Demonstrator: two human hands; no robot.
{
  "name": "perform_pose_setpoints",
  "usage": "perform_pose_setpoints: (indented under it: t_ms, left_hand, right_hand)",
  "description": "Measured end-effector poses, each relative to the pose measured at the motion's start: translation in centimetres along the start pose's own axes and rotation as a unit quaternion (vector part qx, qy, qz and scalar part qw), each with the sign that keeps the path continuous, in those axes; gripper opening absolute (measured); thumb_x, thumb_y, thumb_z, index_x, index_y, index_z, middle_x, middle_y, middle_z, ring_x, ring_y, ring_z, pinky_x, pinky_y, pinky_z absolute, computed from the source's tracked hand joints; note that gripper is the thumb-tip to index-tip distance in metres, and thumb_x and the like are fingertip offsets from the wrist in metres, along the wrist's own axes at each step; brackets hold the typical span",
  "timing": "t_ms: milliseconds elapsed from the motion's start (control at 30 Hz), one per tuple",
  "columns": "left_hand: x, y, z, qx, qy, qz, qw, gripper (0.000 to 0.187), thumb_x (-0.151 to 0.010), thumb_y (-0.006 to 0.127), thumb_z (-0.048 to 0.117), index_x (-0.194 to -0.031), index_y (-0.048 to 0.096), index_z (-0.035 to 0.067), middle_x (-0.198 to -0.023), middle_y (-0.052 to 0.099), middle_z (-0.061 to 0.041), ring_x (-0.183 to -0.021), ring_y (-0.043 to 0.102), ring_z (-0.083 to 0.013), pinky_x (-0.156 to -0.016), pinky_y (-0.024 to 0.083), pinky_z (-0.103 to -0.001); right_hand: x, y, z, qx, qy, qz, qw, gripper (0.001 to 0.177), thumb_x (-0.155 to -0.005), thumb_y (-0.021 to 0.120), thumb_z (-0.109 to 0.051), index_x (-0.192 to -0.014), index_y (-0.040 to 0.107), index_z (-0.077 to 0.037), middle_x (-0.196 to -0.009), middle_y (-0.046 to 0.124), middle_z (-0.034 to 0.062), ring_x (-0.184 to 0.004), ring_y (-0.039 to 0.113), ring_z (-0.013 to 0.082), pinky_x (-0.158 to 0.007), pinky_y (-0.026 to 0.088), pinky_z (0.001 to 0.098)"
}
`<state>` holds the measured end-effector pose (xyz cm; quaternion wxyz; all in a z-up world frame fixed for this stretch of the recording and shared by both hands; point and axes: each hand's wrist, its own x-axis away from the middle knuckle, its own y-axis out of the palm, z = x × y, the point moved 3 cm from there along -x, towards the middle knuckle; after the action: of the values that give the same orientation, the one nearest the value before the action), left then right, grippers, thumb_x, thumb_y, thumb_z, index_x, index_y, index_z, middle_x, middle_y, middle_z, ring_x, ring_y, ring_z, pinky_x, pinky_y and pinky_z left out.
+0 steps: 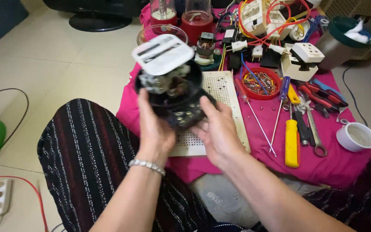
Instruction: The person uses a screwdriver to unscrew and remove a component from a white perforated board. They then lift the board to inspect the underside and use the screwdriver to point at specific holes.
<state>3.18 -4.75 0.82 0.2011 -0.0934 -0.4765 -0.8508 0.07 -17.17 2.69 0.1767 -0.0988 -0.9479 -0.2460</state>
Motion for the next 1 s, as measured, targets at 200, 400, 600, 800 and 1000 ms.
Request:
perform_pose_setpoints:
  t_ms: [200, 400, 600, 800, 1000]
  left_hand:
    - [0.3, -1.1, 3.5, 0.027, 0.1, 0.077, 0.992, 0.065, -0.076, 0.069, 0.055, -0.126, 0.064, 0.013, -0.116, 0.066, -0.012, -0.106, 0.066, -0.0276, -0.095, 0.059, -0.05]
    - [-1.4, -2.8, 3.6, 0.03, 0.126, 0.121, 0.984, 0.061, -0.068, 0.076, 0.057, -0.115, 0.069, 0.019, -0.11, 0.074, -0.008, -0.095, 0.072, -0.0264, -0.085, 0.066, -0.048]
    - [1.1, -1.2, 3.3, 0.004, 0.115, 0.133, 0.984, 0.066, -0.072, 0.069, 0.059, -0.121, 0.065, 0.014, -0.113, 0.07, -0.009, -0.102, 0.07, -0.0248, -0.089, 0.061, -0.046]
    - [1.1, -0.7, 3.5, 0.003, 0.115, 0.155, 0.981, 0.07, -0.068, 0.071, 0.061, -0.123, 0.065, 0.018, -0.117, 0.071, -0.007, -0.105, 0.071, -0.0235, -0.094, 0.06, -0.044]
    - [-0.1, -1.6, 3.3, 0.012, 0.113, 0.149, 0.982, 0.071, -0.069, 0.071, 0.063, -0.124, 0.067, 0.019, -0.12, 0.072, -0.009, -0.11, 0.072, -0.0261, -0.097, 0.06, -0.047]
  right_hand:
    - [-8.7, -8.6, -4.1, 0.488, -0.267, 0.085, 0.827, 0.045, -0.097, 0.07, -0.051, -0.118, 0.073, -0.011, -0.105, 0.077, 0.015, -0.107, 0.072, 0.0349, -0.085, 0.057, 0.0483]
    - [-10.6, -13.5, -4.1, 0.739, -0.088, 0.042, 0.666, 0.065, -0.086, 0.062, -0.066, -0.122, 0.077, -0.013, -0.125, 0.074, 0.0184, -0.128, 0.062, 0.0389, -0.109, 0.046, 0.0509]
    - [-10.7, -11.5, -2.9, 0.689, -0.054, 0.026, 0.722, 0.086, -0.086, 0.059, -0.07, -0.144, 0.059, -0.007, -0.143, 0.062, 0.0215, -0.137, 0.054, 0.0398, -0.114, 0.042, 0.0527]
    - [-4.1, -8.1, -3.7, 0.376, 0.061, -0.002, 0.925, 0.077, -0.091, 0.068, -0.04, -0.143, 0.051, 0.015, -0.134, 0.063, 0.0352, -0.119, 0.067, 0.0422, -0.095, 0.056, 0.0491]
    - [-9.2, -9.6, 0.0, 0.15, 0.036, -0.047, 0.987, 0.062, -0.097, 0.066, -0.042, -0.14, 0.05, 0.0, -0.112, 0.07, 0.0235, -0.091, 0.075, 0.0353, -0.071, 0.062, 0.0537]
